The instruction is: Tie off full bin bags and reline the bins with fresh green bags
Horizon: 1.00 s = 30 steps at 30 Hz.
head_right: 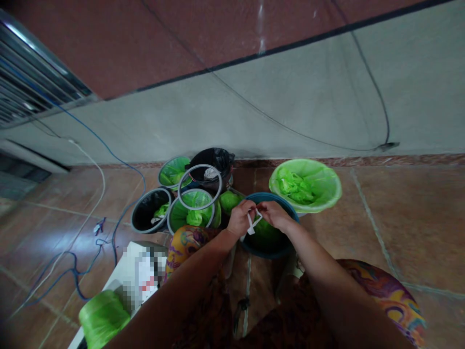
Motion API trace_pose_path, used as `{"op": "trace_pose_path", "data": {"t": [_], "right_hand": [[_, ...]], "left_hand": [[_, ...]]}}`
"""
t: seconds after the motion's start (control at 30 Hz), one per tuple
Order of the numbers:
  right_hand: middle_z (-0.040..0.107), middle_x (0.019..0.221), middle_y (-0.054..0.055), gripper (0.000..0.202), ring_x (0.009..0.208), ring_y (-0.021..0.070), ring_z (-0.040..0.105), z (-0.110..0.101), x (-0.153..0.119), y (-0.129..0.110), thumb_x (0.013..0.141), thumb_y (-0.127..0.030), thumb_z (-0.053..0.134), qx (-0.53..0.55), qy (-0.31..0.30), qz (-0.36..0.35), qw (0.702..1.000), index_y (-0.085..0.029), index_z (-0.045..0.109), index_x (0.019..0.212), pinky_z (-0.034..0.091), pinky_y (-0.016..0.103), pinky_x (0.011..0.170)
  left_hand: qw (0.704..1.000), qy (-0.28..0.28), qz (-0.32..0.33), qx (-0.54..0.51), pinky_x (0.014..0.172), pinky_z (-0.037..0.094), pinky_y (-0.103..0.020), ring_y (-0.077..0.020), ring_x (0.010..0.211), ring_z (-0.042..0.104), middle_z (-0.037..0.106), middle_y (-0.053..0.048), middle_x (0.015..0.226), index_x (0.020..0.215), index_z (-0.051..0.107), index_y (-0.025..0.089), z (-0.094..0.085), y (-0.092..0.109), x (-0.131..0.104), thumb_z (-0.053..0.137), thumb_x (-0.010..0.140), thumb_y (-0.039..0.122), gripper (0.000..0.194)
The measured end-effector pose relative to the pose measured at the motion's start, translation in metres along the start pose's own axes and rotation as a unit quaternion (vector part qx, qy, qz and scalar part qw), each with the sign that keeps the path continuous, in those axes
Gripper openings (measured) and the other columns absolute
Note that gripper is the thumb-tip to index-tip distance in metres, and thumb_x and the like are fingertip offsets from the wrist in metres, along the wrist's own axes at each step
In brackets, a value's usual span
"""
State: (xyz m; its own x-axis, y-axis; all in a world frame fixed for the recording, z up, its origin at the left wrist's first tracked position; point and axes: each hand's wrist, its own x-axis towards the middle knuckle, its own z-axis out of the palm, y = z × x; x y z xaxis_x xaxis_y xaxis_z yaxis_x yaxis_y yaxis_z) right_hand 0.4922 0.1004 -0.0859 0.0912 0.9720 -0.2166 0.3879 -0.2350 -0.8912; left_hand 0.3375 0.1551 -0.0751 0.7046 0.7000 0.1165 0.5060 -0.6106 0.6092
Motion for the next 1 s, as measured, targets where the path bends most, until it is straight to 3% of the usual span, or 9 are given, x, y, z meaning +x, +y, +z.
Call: {"op": "trace_pose_path", "data": {"t": [0.07,0.2,0.27,0.4,0.6,0.7,0.8,0.9,1.0], "right_hand": [[0.07,0.08,0.007,0.021,0.073,0.0193,0.061,-0.002,0.001,-0.002,0.078,-0.027,0.051,-0.103,0.034,-0.015,0.994,-0.016,0.069,0.083,0.047,0.031,0.071],[0.068,0.093,0.014,0.018,0.084,0.0224,0.061,-0.002,0.003,-0.004,0.08,-0.023,0.05,-0.268,0.093,-0.088,0.955,-0.015,0.066,0.085,0.046,0.033,0.079],[0.067,0.092,0.014,0.019,0.081,0.022,0.061,0.0,0.003,-0.005,0.082,-0.022,0.047,-0.262,0.108,-0.099,0.954,-0.015,0.064,0.088,0.046,0.033,0.077],[0.071,0.083,0.008,0.021,0.074,0.0193,0.063,0.004,0.003,-0.004,0.085,-0.025,0.045,-0.153,0.121,-0.05,0.979,-0.018,0.065,0.09,0.046,0.031,0.07],[0.072,0.078,0.005,0.023,0.068,0.0175,0.062,-0.004,0.002,-0.014,0.075,-0.026,0.051,-0.127,0.152,0.016,0.98,-0.018,0.069,0.087,0.044,0.029,0.065],[0.07,0.074,0.003,0.023,0.064,0.0159,0.059,-0.012,0.001,-0.02,0.073,-0.027,0.051,-0.105,0.115,0.048,0.987,-0.017,0.07,0.083,0.043,0.027,0.061],[0.069,0.071,0.002,0.023,0.063,0.0154,0.058,-0.019,0.001,-0.019,0.073,-0.032,0.054,-0.103,0.027,0.056,0.993,-0.017,0.07,0.079,0.041,0.026,0.058],[0.068,0.067,0.002,0.025,0.062,0.0159,0.057,-0.024,0.0,-0.018,0.077,-0.039,0.056,-0.175,-0.05,0.038,0.983,-0.018,0.071,0.075,0.038,0.027,0.058],[0.07,0.07,0.004,0.027,0.065,0.0173,0.059,-0.029,-0.004,-0.022,0.082,-0.038,0.055,-0.277,-0.073,0.039,0.957,-0.02,0.075,0.076,0.036,0.028,0.058]], "left_hand": [[1.0,0.003,0.002,-0.003,0.079,0.047,-0.024,-0.0149,0.082,0.058,0.061,-0.002,0.084,0.084,0.06,0.02,0.002,-0.001,0.001,0.051,0.086,0.011,0.012],[1.0,0.001,-0.001,0.012,0.077,0.048,-0.026,-0.0165,0.082,0.059,0.064,-0.003,0.082,0.082,0.061,0.019,0.004,0.001,0.002,0.054,0.085,0.013,0.01],[1.0,0.011,-0.016,0.018,0.076,0.048,-0.026,-0.0167,0.082,0.06,0.065,-0.003,0.084,0.083,0.063,0.019,0.004,0.001,0.002,0.053,0.086,0.015,0.01],[0.999,0.014,-0.029,0.006,0.077,0.049,-0.026,-0.0168,0.083,0.061,0.068,-0.004,0.087,0.087,0.066,0.02,0.005,0.0,0.003,0.053,0.088,0.02,0.013],[0.999,-0.003,-0.024,0.029,0.077,0.048,-0.027,-0.0182,0.083,0.063,0.069,-0.006,0.086,0.085,0.066,0.019,0.008,-0.002,0.003,0.053,0.088,0.023,0.014],[0.998,-0.015,-0.016,0.051,0.078,0.047,-0.027,-0.0178,0.082,0.063,0.068,-0.005,0.083,0.083,0.065,0.019,0.005,-0.001,0.003,0.052,0.088,0.022,0.014],[0.997,-0.045,0.009,0.069,0.08,0.045,-0.027,-0.0173,0.083,0.062,0.067,-0.004,0.082,0.083,0.064,0.019,0.002,0.0,0.004,0.052,0.088,0.02,0.013],[0.995,-0.064,0.022,0.072,0.079,0.044,-0.027,-0.0175,0.082,0.062,0.067,-0.004,0.081,0.083,0.063,0.019,0.001,-0.001,0.004,0.053,0.086,0.018,0.011],[0.996,-0.069,0.015,0.057,0.078,0.043,-0.027,-0.0172,0.082,0.062,0.067,-0.004,0.082,0.082,0.064,0.019,0.0,-0.004,0.004,0.054,0.084,0.016,0.01]]}}
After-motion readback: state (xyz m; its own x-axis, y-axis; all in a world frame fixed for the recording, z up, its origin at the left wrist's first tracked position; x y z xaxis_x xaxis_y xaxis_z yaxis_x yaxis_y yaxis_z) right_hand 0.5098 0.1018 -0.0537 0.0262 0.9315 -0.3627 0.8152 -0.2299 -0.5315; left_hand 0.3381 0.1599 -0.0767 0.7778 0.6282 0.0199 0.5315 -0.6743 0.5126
